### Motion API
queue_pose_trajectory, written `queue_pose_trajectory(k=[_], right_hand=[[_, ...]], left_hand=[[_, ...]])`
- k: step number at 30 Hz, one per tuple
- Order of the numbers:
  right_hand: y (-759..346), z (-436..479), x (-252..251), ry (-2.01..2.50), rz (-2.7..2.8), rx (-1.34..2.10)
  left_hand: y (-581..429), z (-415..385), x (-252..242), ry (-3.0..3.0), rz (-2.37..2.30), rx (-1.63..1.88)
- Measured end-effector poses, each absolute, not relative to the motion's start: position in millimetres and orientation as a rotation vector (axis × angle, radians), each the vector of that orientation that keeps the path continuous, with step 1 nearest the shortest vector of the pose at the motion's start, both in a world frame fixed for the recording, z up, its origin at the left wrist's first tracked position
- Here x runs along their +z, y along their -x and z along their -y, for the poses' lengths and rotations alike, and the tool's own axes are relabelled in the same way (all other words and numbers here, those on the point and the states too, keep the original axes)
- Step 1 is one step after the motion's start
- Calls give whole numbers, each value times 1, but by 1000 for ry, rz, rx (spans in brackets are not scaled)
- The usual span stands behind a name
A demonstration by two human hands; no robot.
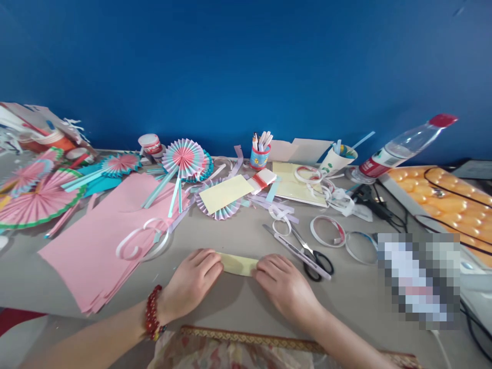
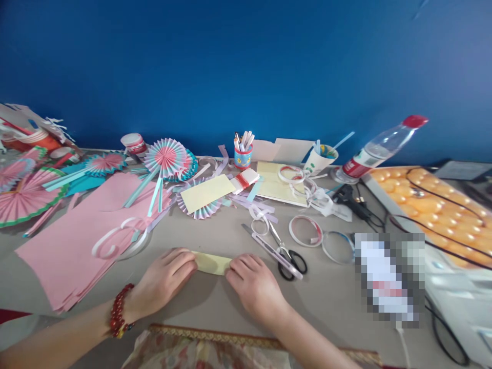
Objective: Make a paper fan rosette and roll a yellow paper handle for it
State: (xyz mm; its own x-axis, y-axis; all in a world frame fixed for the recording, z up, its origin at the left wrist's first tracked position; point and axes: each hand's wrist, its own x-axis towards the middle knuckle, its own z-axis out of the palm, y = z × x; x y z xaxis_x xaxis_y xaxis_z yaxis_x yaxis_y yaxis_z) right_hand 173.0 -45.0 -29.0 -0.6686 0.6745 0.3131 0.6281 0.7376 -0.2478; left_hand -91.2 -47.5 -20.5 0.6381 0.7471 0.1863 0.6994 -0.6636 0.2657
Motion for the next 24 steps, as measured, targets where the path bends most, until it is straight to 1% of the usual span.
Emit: queue_pose_trajectory(k=[5, 13, 19, 24], right_hand=[[-174, 48, -28, 1043, 2453, 240], [-179, 46, -23, 1105, 2325, 468], [-178, 46, -22, 1147, 2313, 509], [-176, 45, -19, 1163, 2391, 492]], left_hand=[[92, 48, -21, -2649, -1260, 430], [98, 43, -21, -2533, -1303, 528], [98, 41, -16, -2530, -1277, 469], [94, 41, -12, -2668, -1186, 332]])
